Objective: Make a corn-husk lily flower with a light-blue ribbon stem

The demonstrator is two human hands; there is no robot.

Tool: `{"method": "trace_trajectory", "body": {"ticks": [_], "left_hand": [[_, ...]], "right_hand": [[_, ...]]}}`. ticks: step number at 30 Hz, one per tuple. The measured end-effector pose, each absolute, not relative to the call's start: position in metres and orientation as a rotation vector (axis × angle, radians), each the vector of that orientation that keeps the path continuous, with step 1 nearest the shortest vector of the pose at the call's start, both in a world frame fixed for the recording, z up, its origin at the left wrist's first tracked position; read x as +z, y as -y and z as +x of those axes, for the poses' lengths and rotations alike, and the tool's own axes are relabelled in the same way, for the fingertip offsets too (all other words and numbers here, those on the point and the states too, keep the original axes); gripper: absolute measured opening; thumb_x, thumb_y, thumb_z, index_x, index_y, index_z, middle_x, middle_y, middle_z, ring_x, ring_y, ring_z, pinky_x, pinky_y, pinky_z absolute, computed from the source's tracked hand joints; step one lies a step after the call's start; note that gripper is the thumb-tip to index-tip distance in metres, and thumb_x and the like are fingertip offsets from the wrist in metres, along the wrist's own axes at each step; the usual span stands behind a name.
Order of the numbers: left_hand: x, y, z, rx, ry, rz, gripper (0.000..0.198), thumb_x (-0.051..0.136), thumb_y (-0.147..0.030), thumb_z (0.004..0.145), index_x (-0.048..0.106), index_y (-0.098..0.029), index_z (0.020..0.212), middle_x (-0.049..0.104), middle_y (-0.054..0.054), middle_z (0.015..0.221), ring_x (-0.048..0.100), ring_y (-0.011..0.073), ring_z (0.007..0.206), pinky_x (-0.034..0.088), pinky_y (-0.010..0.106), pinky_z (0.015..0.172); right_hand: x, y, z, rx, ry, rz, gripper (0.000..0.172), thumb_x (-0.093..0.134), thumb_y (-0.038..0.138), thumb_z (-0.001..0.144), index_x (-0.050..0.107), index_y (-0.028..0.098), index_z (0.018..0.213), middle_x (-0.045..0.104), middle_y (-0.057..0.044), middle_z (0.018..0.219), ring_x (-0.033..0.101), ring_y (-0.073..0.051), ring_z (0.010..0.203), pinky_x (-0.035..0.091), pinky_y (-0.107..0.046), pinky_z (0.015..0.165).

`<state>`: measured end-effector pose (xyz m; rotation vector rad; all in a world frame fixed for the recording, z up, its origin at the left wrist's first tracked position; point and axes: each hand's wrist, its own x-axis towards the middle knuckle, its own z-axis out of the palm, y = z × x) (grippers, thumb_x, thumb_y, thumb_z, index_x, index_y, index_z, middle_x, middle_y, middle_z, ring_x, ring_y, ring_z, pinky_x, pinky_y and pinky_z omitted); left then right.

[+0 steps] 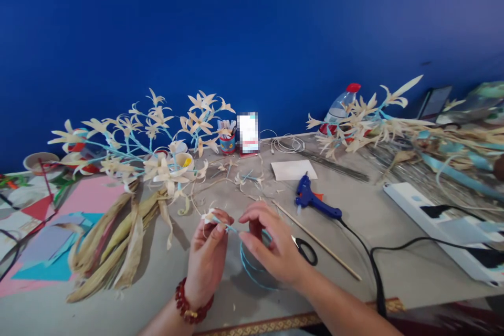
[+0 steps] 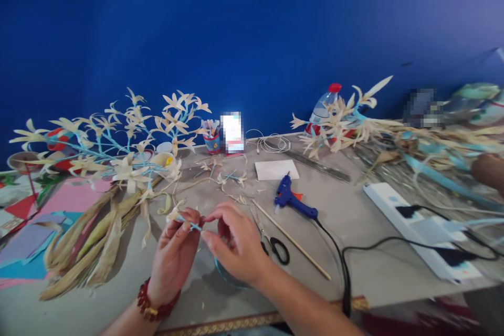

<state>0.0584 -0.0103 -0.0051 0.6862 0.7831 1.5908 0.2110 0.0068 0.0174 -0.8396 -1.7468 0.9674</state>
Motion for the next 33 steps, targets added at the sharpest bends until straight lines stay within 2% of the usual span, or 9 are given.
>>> {"method": "trace_trajectory", "body": {"ticks": [5, 11, 14, 20, 24, 27, 29, 33], "left_hand": [[-0.004, 0.011, 0.059, 1.583, -0.783, 0.642, 0.006, 0.074, -0.020, 0.076, 0.068, -0.019, 0.078, 0.056, 0.001, 0.079, 0.051, 0.0138, 0.079, 0.045, 0.026, 0.078], [-0.004, 0.011, 0.060, 1.603, -0.807, 0.639, 0.008, 0.075, -0.020, 0.074, 0.068, -0.019, 0.076, 0.057, 0.001, 0.079, 0.052, 0.0147, 0.081, 0.046, 0.030, 0.085], [-0.004, 0.010, 0.059, 1.634, -0.803, 0.604, 0.008, 0.076, -0.019, 0.073, 0.068, -0.019, 0.076, 0.057, 0.001, 0.083, 0.053, 0.0139, 0.082, 0.046, 0.029, 0.084], [-0.006, 0.006, 0.058, 1.649, -0.791, 0.512, 0.010, 0.077, -0.020, 0.073, 0.068, -0.019, 0.078, 0.059, 0.001, 0.086, 0.054, 0.0130, 0.082, 0.047, 0.028, 0.082], [-0.007, 0.006, 0.058, 1.654, -0.787, 0.526, 0.008, 0.075, -0.019, 0.074, 0.068, -0.019, 0.078, 0.060, 0.000, 0.085, 0.054, 0.0120, 0.082, 0.047, 0.026, 0.082], [-0.007, 0.007, 0.058, 1.647, -0.784, 0.538, 0.008, 0.076, -0.019, 0.074, 0.068, -0.018, 0.077, 0.060, 0.000, 0.082, 0.054, 0.0118, 0.081, 0.046, 0.025, 0.081], [-0.007, 0.007, 0.059, 1.635, -0.798, 0.531, 0.010, 0.077, -0.019, 0.071, 0.068, -0.018, 0.076, 0.062, 0.000, 0.081, 0.055, 0.0120, 0.081, 0.046, 0.024, 0.081], [-0.007, 0.007, 0.058, 1.625, -0.819, 0.514, 0.013, 0.079, -0.019, 0.069, 0.067, -0.018, 0.074, 0.062, 0.000, 0.079, 0.055, 0.0126, 0.079, 0.047, 0.025, 0.080]], "right_hand": [[0.019, -0.007, 0.206, 1.027, 1.834, -0.824, 0.007, 0.052, 0.022, 0.089, 0.058, 0.019, 0.090, 0.057, -0.003, 0.085, 0.052, -0.014, 0.067, 0.043, -0.025, 0.061], [0.018, -0.007, 0.207, 1.065, 1.782, -0.827, 0.013, 0.054, 0.020, 0.086, 0.055, 0.019, 0.073, 0.053, 0.001, 0.068, 0.050, -0.013, 0.063, 0.037, -0.026, 0.060], [0.011, -0.008, 0.207, 1.155, 1.555, -0.853, 0.017, 0.055, 0.020, 0.086, 0.054, 0.019, 0.068, 0.051, 0.002, 0.066, 0.047, -0.012, 0.058, 0.035, -0.026, 0.056], [-0.002, -0.012, 0.208, 1.181, 1.085, -0.777, 0.027, 0.042, 0.023, 0.093, 0.044, 0.021, 0.066, 0.043, 0.003, 0.065, 0.036, -0.011, 0.050, 0.028, -0.025, 0.048], [0.000, -0.011, 0.209, 1.091, 1.315, -0.825, 0.029, 0.038, 0.026, 0.097, 0.045, 0.021, 0.070, 0.045, 0.001, 0.068, 0.042, -0.013, 0.057, 0.034, -0.027, 0.055], [0.008, -0.009, 0.207, 1.004, 1.630, -0.893, 0.013, 0.047, 0.028, 0.094, 0.055, 0.020, 0.088, 0.055, -0.003, 0.084, 0.051, -0.016, 0.072, 0.040, -0.029, 0.067], [0.014, -0.008, 0.206, 0.982, 1.768, -0.912, 0.010, 0.050, 0.027, 0.093, 0.056, 0.020, 0.098, 0.058, -0.004, 0.090, 0.053, -0.016, 0.075, 0.041, -0.029, 0.069], [0.019, -0.009, 0.204, 0.921, 1.928, -0.937, 0.013, 0.047, 0.024, 0.093, 0.055, 0.020, 0.084, 0.055, -0.001, 0.075, 0.051, -0.016, 0.070, 0.037, -0.028, 0.065]]}}
